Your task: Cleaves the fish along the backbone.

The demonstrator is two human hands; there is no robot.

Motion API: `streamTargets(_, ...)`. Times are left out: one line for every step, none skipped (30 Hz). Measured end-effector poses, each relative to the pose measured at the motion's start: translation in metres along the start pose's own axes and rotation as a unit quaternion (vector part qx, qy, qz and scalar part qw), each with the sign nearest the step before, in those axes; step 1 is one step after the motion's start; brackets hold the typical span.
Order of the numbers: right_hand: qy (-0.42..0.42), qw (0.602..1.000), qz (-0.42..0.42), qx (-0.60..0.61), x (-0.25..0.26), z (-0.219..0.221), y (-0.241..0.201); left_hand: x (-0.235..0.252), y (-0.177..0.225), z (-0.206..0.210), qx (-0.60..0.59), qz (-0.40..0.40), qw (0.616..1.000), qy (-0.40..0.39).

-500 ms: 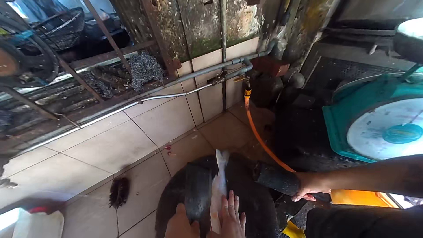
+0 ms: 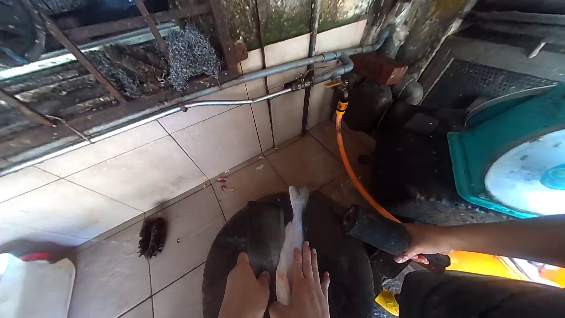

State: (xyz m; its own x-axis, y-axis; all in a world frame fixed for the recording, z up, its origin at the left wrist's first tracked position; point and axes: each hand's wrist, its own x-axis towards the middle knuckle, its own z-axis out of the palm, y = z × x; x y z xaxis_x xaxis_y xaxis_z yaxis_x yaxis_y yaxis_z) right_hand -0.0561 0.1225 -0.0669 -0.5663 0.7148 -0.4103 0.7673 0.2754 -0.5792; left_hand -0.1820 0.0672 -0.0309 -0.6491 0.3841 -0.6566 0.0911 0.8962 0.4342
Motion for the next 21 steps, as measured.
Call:
streamTargets(0.000, 1.000, -0.005, 0.003, 0.000, -0.001, 0.001, 0.006, -0.001, 0.002, -0.009, 0.010, 1.000, 0.004)
streamTargets(0.000, 1.000, -0.009, 0.005, 0.001, -0.001, 0.001, 0.012, -0.002, 0.004, -0.017, 0.020, 1.000, 0.008)
streamTargets(0.001, 1.000, -0.012, 0.005, 0.001, -0.001, 0.002, 0.017, -0.003, 0.005, -0.024, 0.028, 0.999, 0.011)
streamTargets(0.002, 1.000, -0.013, 0.003, 0.001, 0.000, 0.003, 0.021, -0.005, 0.007, -0.031, 0.033, 0.999, 0.011)
streamTargets(0.001, 1.000, -0.012, -0.001, 0.001, 0.000, 0.003, 0.025, -0.008, 0.008, -0.037, 0.036, 0.999, 0.010)
streamTargets(-0.001, 1.000, -0.011, -0.006, 0.001, 0.001, 0.003, 0.028, -0.009, 0.009, -0.045, 0.040, 0.998, 0.010)
streamTargets(-0.003, 1.000, -0.010, -0.005, 0.001, 0.000, 0.003, 0.032, -0.010, 0.009, -0.055, 0.048, 0.997, 0.007)
streamTargets(-0.004, 1.000, -0.011, -0.007, 0.002, 0.001, 0.003, 0.036, -0.009, 0.009, -0.067, 0.054, 0.996, 0.006)
streamTargets(-0.002, 1.000, -0.015, -0.007, 0.002, 0.001, 0.003, 0.041, -0.006, 0.008, -0.079, 0.059, 0.995, 0.005)
streamTargets(-0.001, 1.000, -0.017, -0.011, 0.002, 0.001, 0.004, 0.046, -0.003, 0.009, -0.090, 0.063, 0.994, 0.007)
streamTargets(-0.001, 1.000, -0.019, -0.015, 0.003, 0.001, 0.005, 0.051, 0.001, 0.009, -0.103, 0.066, 0.992, 0.008)
streamTargets(0.002, 1.000, -0.022, -0.020, 0.003, 0.002, 0.006, 0.055, 0.004, 0.010, -0.112, 0.067, 0.991, 0.007)
streamTargets(0.005, 0.999, -0.025, -0.023, 0.003, 0.003, 0.007, 0.059, 0.006, 0.009, -0.122, 0.067, 0.990, 0.006)
streamTargets(0.008, 0.999, -0.027, -0.022, 0.004, 0.003, 0.008, 0.062, 0.009, 0.009, -0.133, 0.070, 0.989, 0.005)
streamTargets(0.009, 0.999, -0.028, -0.018, 0.005, 0.004, 0.008, 0.065, 0.012, 0.010, -0.146, 0.074, 0.986, 0.007)
streamTargets(0.008, 0.999, -0.030, -0.011, 0.005, 0.004, 0.009, 0.068, 0.016, 0.010, -0.156, 0.078, 0.985, 0.010)
streamTargets(0.007, 0.999, -0.031, -0.006, 0.005, 0.004, 0.010, 0.071, 0.020, 0.012, -0.161, 0.081, 0.984, 0.015)
streamTargets(0.007, 1.000, -0.029, -0.006, 0.004, 0.003, 0.010, 0.074, 0.022, 0.012, -0.163, 0.085, 0.983, 0.017)
streamTargets(0.006, 1.000, -0.027, -0.007, 0.004, 0.003, 0.009, 0.076, 0.024, 0.013, -0.165, 0.090, 0.982, 0.017)
streamTargets(0.006, 1.000, -0.025, -0.008, 0.004, 0.002, 0.008, 0.077, 0.023, 0.013, -0.164, 0.095, 0.982, 0.019)
streamTargets(0.005, 1.000, -0.024, -0.006, 0.004, 0.002, 0.008, 0.077, 0.021, 0.013, -0.161, 0.099, 0.982, 0.022)
